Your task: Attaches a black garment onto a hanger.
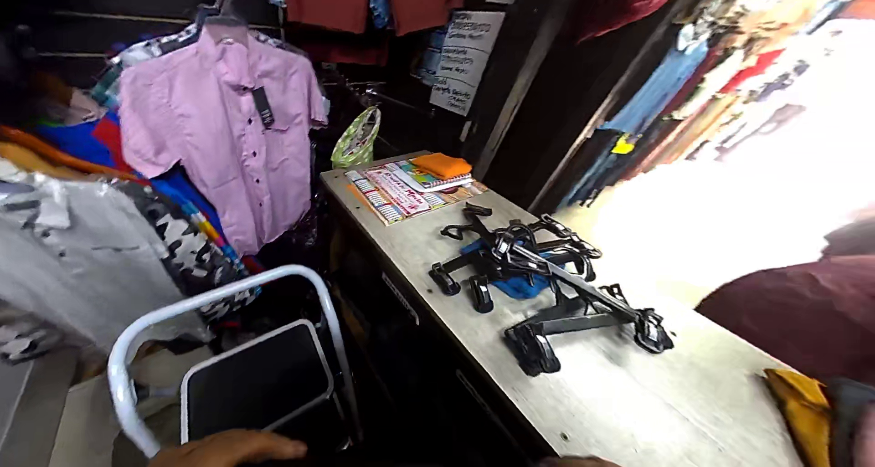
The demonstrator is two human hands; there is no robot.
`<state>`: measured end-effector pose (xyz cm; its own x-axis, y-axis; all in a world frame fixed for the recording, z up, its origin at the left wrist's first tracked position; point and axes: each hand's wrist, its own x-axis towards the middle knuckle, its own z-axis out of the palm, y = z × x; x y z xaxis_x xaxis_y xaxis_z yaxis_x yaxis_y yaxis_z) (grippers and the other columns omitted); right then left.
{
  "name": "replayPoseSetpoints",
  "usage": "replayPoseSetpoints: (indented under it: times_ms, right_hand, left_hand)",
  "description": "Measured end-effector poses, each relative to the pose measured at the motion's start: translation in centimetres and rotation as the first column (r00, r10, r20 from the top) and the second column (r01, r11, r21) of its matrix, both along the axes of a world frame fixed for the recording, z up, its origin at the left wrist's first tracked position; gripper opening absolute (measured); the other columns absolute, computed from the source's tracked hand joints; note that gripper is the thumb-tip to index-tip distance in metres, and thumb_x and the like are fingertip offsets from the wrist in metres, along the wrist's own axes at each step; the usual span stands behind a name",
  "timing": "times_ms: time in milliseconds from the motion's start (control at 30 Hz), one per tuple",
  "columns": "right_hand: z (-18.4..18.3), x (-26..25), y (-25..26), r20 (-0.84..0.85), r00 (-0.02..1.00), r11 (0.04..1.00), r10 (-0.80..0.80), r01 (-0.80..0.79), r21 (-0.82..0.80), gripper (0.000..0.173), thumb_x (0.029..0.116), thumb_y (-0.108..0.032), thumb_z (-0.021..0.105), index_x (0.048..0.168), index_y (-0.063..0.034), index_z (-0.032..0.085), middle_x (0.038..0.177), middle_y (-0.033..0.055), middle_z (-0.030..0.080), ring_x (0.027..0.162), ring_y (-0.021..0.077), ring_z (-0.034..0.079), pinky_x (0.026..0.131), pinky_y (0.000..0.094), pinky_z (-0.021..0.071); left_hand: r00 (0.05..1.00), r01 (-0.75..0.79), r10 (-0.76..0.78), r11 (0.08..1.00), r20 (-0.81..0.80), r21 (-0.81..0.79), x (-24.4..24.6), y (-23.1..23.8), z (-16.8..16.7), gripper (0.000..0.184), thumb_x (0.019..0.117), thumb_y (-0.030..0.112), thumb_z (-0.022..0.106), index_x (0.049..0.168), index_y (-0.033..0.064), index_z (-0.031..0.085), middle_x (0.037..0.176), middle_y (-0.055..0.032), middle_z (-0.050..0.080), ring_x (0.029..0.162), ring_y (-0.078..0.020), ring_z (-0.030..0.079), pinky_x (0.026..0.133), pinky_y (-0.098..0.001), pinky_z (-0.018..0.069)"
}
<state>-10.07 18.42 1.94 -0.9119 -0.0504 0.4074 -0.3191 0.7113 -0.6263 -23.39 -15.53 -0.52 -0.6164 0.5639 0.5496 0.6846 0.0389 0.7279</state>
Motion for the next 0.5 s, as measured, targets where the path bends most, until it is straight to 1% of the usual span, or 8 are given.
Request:
replayPoseSetpoints:
  times_ms: [100, 200, 267, 333, 367, 400, 467, 500]
  right_hand:
    - [-1.6, -3.8, -1.5, -0.086, 0.996, 0.997, -0.028, 0.022, -0.075, 0.021, 0.0869, -0.011, 0.074, 0.094, 0.0089, 0.074, 0.090, 0.0188, 0.076, 0.090, 0.0147, 0.075, 0.088, 0.0251, 0.0567]
    - [-2.7, -6.3, -2.8, -0.151, 0.987, 0.981, -0.058, 0.028, -0.193, 0.025, 0.0918, -0.015, 0.074, 0.109, 0.0025, 0.073, 0.107, 0.0130, 0.076, 0.108, 0.0089, 0.071, 0.099, 0.0242, 0.0542]
    - [-3.1, -6.8, -2.9, -0.125, 0.986, 0.960, -0.109, 0.072, -0.270, 0.037, 0.0971, -0.026, 0.070, 0.125, -0.0028, 0.067, 0.121, 0.0101, 0.072, 0.113, 0.0083, 0.068, 0.099, 0.0278, 0.0563]
    - [-3.5, -6.2, -2.5, -0.071, 0.977, 0.916, -0.199, 0.159, -0.368, 0.042, 0.0977, -0.027, 0.068, 0.132, -0.0037, 0.061, 0.124, 0.0088, 0.071, 0.104, 0.0107, 0.072, 0.088, 0.0306, 0.0620]
    - [-3.8, -5.6, -2.1, -0.047, 0.968, 0.892, -0.245, 0.206, -0.402, 0.042, 0.0983, -0.026, 0.067, 0.133, -0.0042, 0.059, 0.122, 0.0076, 0.072, 0.099, 0.0123, 0.074, 0.084, 0.0316, 0.0635]
    - [-4.0, -5.0, -1.8, -0.032, 0.956, 0.872, -0.292, 0.253, -0.419, 0.041, 0.0981, -0.024, 0.067, 0.132, -0.0029, 0.058, 0.118, 0.0069, 0.074, 0.094, 0.0128, 0.075, 0.081, 0.0318, 0.0641]
    - [-4.5, -3.5, -1.3, -0.012, 0.919, 0.834, -0.394, 0.352, -0.424, 0.037, 0.0956, -0.015, 0.066, 0.126, 0.0051, 0.058, 0.107, 0.0079, 0.076, 0.084, 0.0119, 0.075, 0.076, 0.0320, 0.0643]
    - [-4.7, -2.8, -1.3, 0.001, 0.897, 0.813, -0.441, 0.400, -0.423, 0.035, 0.0932, -0.010, 0.064, 0.121, 0.0110, 0.058, 0.102, 0.0104, 0.076, 0.081, 0.0116, 0.075, 0.075, 0.0320, 0.0635]
  left_hand:
    - [0.998, 0.064, -0.065, 0.996, 0.008, 0.058, -4.1, -1.4, -0.1, 0.021, 0.1008, 0.012, 0.064, 0.110, -0.0066, 0.068, 0.107, -0.0057, 0.076, 0.107, 0.0066, 0.066, 0.099, -0.0146, 0.0496]
    - [0.997, 0.063, -0.058, 0.991, -0.046, 0.115, -7.7, -1.4, 0.7, 0.020, 0.1033, 0.022, 0.062, 0.119, 0.0133, 0.071, 0.116, 0.0183, 0.073, 0.112, 0.0149, 0.060, 0.100, -0.0113, 0.0485]
    - [0.994, -0.045, 0.060, 0.987, -0.095, 0.157, -10.2, -1.8, 1.8, 0.015, 0.0995, 0.019, 0.066, 0.113, 0.0166, 0.072, 0.111, 0.0229, 0.073, 0.108, 0.0150, 0.062, 0.098, -0.0102, 0.0494]
    - [0.954, -0.268, 0.296, 0.918, -0.056, 0.291, -13.6, -1.7, 3.2, 0.008, 0.0874, 0.002, 0.068, 0.090, -0.0049, 0.065, 0.088, 0.0105, 0.072, 0.091, 0.0111, 0.065, 0.087, -0.0100, 0.0523]
    - [0.913, -0.385, 0.408, 0.857, 0.004, 0.342, -16.1, -1.5, 3.7, 0.013, 0.0828, -0.004, 0.062, 0.088, -0.0146, 0.056, 0.082, 0.0056, 0.067, 0.086, 0.0109, 0.063, 0.083, -0.0090, 0.0521]
    - [0.892, -0.435, 0.449, 0.821, 0.054, 0.370, -19.3, -1.7, 4.1, 0.020, 0.0837, -0.006, 0.058, 0.098, -0.0175, 0.051, 0.086, 0.0046, 0.063, 0.086, 0.0105, 0.061, 0.082, -0.0095, 0.0515]
    - [0.946, -0.285, 0.325, 0.846, -0.013, 0.451, -26.2, -1.2, 5.7, 0.022, 0.0918, 0.008, 0.063, 0.112, 0.0007, 0.058, 0.098, 0.0136, 0.067, 0.094, 0.0101, 0.062, 0.087, -0.0116, 0.0521]
    - [0.974, -0.157, 0.214, 0.868, -0.071, 0.472, -28.7, 0.4, 7.7, 0.022, 0.0952, 0.024, 0.069, 0.115, 0.0165, 0.065, 0.104, 0.0212, 0.070, 0.098, 0.0114, 0.063, 0.089, -0.0113, 0.0519]
